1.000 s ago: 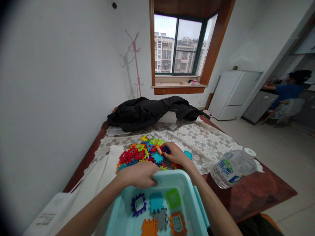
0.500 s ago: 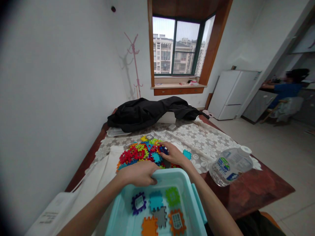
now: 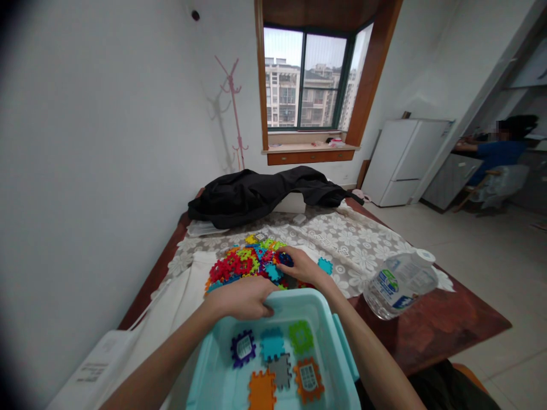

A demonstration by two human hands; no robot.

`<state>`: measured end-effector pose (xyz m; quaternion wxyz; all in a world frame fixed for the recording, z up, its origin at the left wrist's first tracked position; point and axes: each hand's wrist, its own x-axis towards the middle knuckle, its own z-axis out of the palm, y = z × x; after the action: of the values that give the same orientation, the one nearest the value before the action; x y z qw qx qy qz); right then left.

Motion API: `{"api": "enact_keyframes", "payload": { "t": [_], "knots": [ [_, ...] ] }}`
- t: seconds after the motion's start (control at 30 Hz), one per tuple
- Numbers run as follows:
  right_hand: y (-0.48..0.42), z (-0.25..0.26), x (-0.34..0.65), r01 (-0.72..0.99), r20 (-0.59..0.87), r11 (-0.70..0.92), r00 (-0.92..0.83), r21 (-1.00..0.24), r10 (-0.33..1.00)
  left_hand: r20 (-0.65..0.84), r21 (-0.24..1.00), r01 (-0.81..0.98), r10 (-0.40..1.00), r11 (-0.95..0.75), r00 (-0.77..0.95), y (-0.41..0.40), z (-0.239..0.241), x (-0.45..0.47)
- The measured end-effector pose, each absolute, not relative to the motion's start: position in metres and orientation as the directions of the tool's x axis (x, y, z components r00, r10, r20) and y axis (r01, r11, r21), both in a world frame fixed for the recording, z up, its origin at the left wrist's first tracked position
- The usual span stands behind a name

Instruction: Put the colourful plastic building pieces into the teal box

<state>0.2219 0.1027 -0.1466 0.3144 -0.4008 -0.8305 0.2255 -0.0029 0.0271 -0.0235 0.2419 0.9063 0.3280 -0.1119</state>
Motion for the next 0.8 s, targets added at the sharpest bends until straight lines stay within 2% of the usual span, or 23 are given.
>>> {"api": "enact_keyframes", "payload": {
  "t": [0.17,0.37,0.57,0.8],
  "knots": [
    [0.101,-0.141,0.221,0.538,0.363,0.585,-0.467,-0.607,0.806,-0.347,0.371,0.642,0.542,-0.671,0.766,0.027,-0.024,-0.004],
    [0.096,-0.13,0.225,0.51,0.463,0.605,-0.389,-0.611,0.796,-0.345,0.372,0.644,0.545,-0.669,0.765,0.027,-0.024,-0.004],
    [0.089,-0.124,0.224,0.518,0.383,0.64,-0.522,-0.567,0.762,-0.362,0.362,0.654,0.546,-0.665,0.756,0.026,-0.021,-0.003],
    [0.085,-0.123,0.222,0.536,0.338,0.614,-0.528,-0.579,0.779,-0.371,0.367,0.667,0.555,-0.649,0.745,0.025,-0.019,-0.002]
  ]
}}
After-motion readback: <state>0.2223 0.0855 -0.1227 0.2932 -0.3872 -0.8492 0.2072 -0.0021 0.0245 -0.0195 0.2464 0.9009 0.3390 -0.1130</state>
